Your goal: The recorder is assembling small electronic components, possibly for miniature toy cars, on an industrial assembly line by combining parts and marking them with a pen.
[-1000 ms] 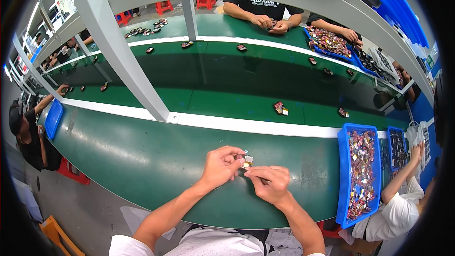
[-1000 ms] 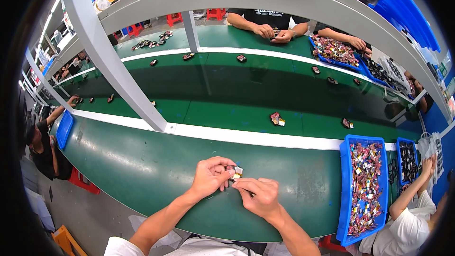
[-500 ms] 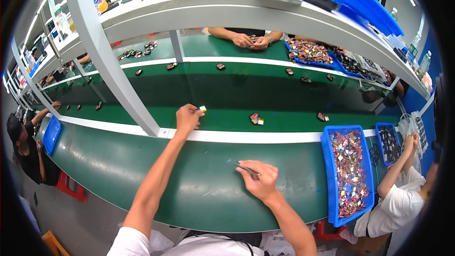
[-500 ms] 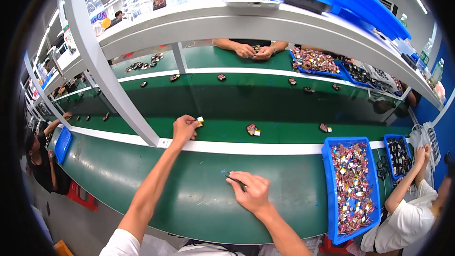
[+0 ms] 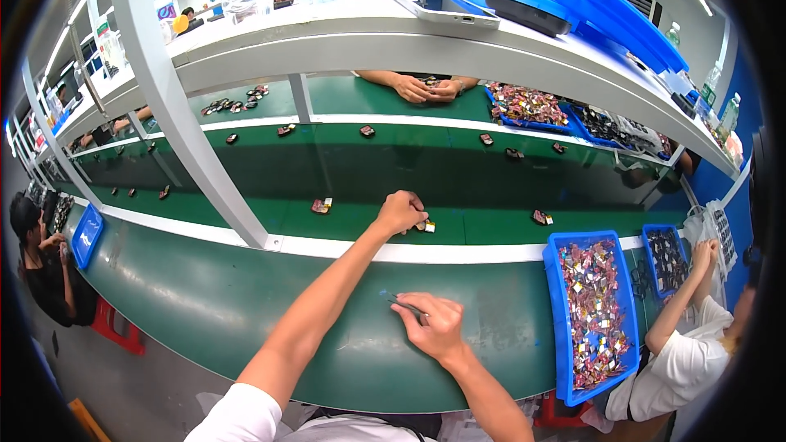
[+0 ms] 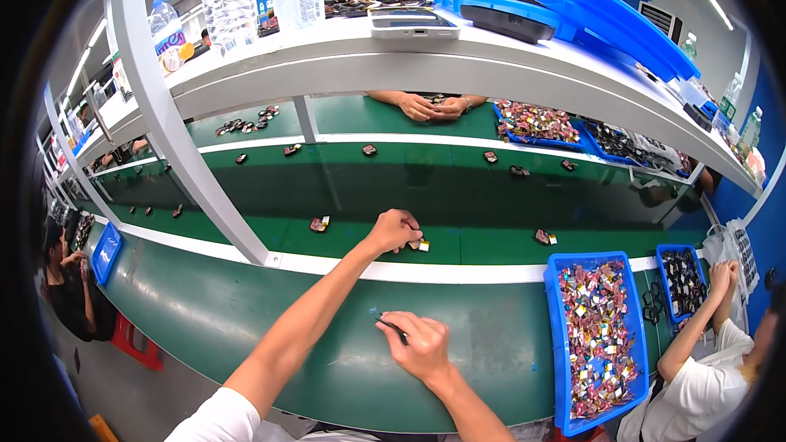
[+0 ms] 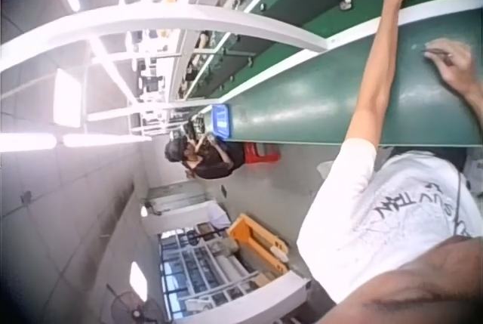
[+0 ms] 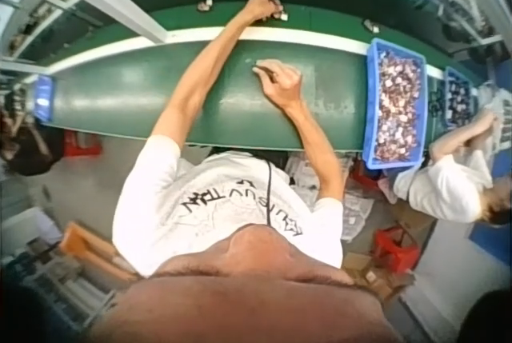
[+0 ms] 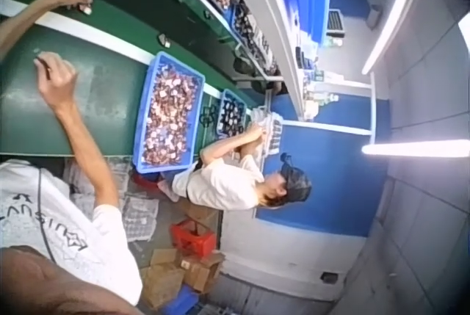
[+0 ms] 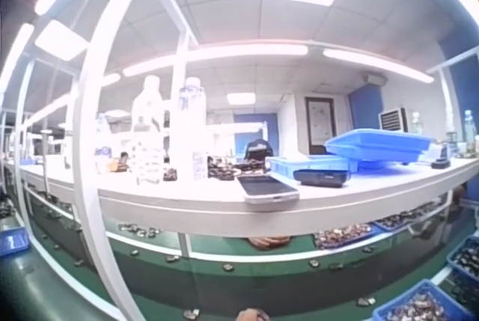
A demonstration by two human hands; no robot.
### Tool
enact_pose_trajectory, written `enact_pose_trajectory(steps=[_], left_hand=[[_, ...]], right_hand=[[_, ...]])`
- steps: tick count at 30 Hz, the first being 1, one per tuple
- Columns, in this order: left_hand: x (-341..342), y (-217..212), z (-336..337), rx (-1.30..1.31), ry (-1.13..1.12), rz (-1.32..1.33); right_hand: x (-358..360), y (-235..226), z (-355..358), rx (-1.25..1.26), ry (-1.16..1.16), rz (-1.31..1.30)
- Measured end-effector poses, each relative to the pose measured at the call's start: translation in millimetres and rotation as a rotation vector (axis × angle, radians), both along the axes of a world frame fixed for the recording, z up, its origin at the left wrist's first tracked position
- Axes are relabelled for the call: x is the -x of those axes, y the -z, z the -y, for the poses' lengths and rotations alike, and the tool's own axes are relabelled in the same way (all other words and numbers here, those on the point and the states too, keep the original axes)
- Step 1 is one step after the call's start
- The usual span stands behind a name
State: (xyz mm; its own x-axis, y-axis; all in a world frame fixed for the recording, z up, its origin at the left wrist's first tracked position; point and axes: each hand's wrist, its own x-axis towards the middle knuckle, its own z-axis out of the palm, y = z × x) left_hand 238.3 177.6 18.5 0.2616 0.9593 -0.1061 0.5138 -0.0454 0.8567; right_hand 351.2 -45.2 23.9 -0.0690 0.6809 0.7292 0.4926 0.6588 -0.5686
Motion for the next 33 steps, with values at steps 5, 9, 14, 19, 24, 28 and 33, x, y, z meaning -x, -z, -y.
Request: enact_pose_trajectory(steps=[5, 9, 14, 19, 24, 28, 33], left_hand=[[5.9, 13.6, 2.1, -0.205, -0.051, -0.151], [21.4, 9.2, 32.0, -0.325, -0.125, 0.057], [52.9, -15.4, 111.7, -0.042, -0.146, 0.290], [74.7, -1.9, 174.0, 0.096, -0.151, 0.294], [74.9, 5.1, 192.5, 0.099, -0.183, 0.476], [71.1, 13.2, 195.1, 0.117, -0.145, 0.506], [62.1, 11.5, 201.2, 0.083, -0.120, 0.620]], right_hand=[[2.1, -4.0, 3.7, 0.010, 0.012, 0.000], [-1.9, -3.1, 4.5, 0.026, -0.025, 0.015], [-3.3, -1.7, 7.6, 0.097, 0.016, -0.009], [0.4, 0.0, 11.1, 0.536, -0.117, -0.462], [-4.7, 13.4, 4.8, 0.655, -0.208, -0.637], [-3.7, 12.6, 2.6, 0.666, -0.195, -0.786], [-10.2, 10.1, 6.7, 0.614, -0.121, -0.604]])
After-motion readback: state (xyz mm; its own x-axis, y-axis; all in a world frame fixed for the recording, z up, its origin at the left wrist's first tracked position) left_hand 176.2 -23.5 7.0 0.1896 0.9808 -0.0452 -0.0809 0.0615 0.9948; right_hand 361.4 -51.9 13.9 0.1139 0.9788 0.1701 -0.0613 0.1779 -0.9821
